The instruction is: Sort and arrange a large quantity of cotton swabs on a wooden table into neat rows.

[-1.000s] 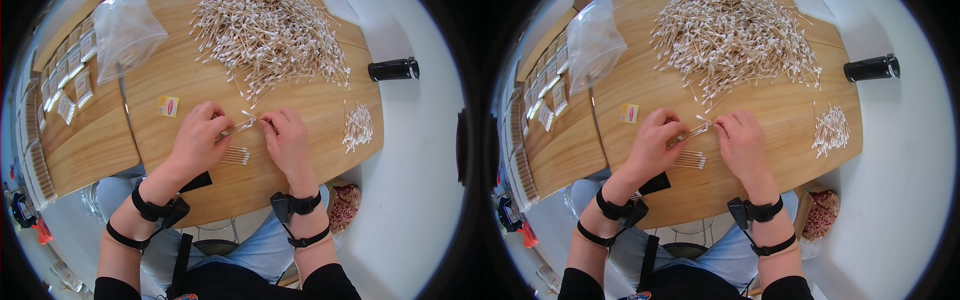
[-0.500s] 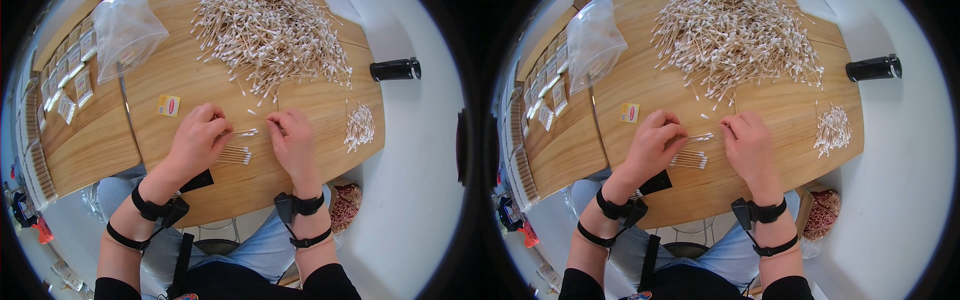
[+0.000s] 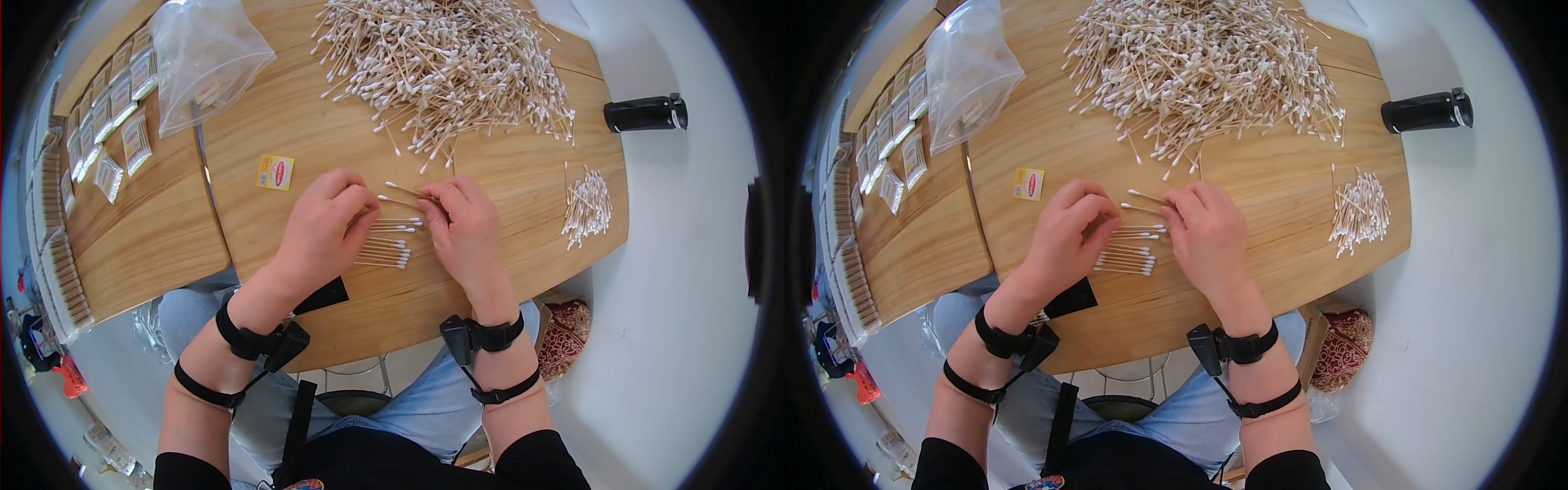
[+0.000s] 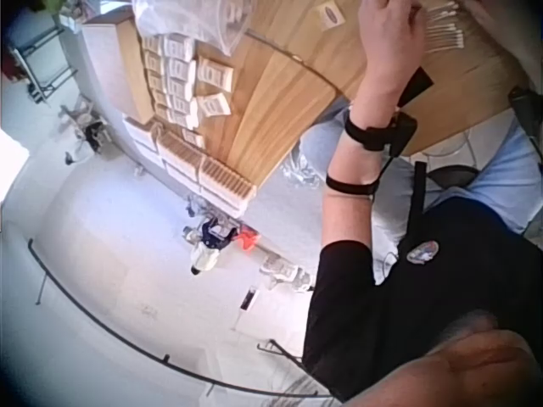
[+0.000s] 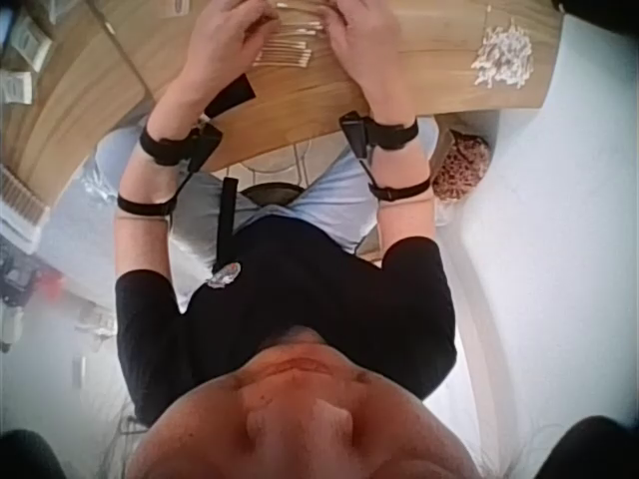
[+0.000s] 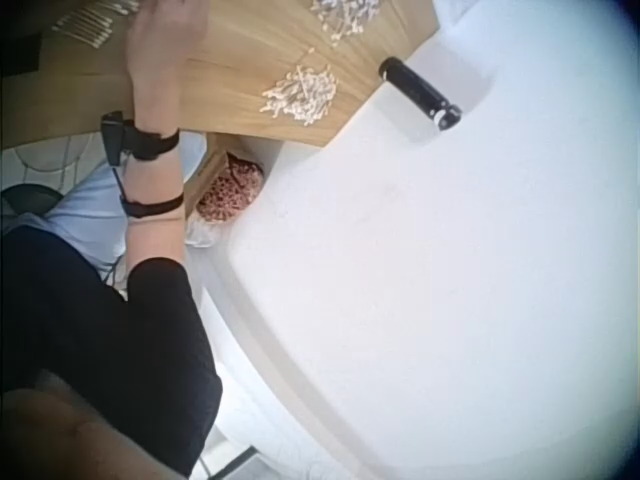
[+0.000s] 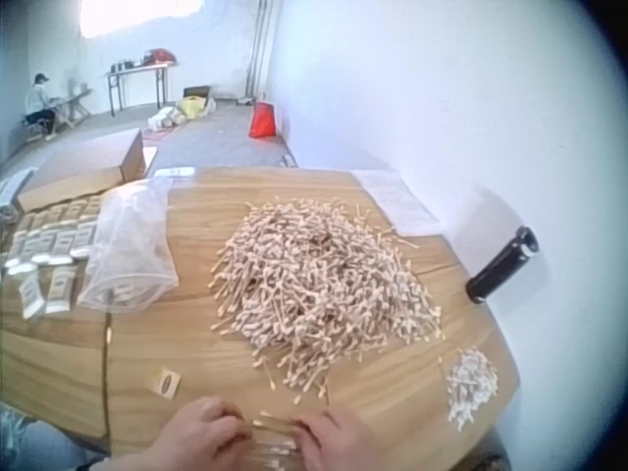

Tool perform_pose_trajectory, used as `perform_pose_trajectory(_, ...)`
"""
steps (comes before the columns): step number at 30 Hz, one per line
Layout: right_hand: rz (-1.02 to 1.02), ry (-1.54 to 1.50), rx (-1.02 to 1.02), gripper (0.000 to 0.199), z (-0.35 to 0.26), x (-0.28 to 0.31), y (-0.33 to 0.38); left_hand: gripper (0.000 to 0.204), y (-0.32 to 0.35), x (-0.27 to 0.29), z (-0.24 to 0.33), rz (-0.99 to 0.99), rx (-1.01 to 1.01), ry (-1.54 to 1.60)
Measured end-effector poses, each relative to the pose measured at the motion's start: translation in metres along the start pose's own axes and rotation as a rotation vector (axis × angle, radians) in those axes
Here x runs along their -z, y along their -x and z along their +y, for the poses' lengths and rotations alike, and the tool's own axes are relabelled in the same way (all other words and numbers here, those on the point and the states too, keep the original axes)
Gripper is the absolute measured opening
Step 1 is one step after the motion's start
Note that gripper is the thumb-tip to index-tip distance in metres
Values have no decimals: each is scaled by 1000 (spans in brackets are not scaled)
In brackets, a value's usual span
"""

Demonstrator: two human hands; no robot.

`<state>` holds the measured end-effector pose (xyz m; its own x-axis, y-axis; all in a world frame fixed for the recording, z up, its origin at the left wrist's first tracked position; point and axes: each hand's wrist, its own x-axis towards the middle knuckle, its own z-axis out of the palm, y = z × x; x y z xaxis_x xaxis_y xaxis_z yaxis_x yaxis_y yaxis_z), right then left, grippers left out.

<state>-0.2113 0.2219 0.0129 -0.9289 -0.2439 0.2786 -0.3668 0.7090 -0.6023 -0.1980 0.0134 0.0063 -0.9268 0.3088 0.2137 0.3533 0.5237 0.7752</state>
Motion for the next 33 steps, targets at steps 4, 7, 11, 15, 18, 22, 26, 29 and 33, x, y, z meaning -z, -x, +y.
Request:
perform_pose_trajectory(4, -63, 41, 31, 12, -2, 4, 0, 17, -2, -3, 3, 113, 26, 10)
perform_pose_trajectory(7, -107, -19, 67, 12, -6, -1, 2, 18, 0, -3, 3, 110, -17, -97)
perform_pose_trajectory(11, 18, 0, -69, 14, 4, -2, 6, 15, 0, -2, 4, 28, -74, -171)
perform_pose_trajectory(15, 126, 133, -135, 15, 13, 7, -3, 13, 0, 2, 6, -18, -91, -163)
perform_pose_trajectory(18, 113, 200, -145, 14, 19, 8, -2, 12, 3, 0, 3, -17, -62, -97)
perform_pose_trajectory(22, 8, 114, -267, 11, 24, 21, 5, 14, 6, -1, 7, 78, 191, 312)
perform_pose_trajectory(26, -70, 54, -268, 9, 16, 27, 9, 26, 9, -3, 11, 124, 253, 572)
perform_pose_trajectory(29, -110, 89, -52, 9, 8, 16, 7, 33, 12, -9, 10, 133, 248, 688)
perform_pose_trajectory(33, -187, -49, 27, 10, -7, 5, 4, 38, 16, -24, 3, 176, 204, 787)
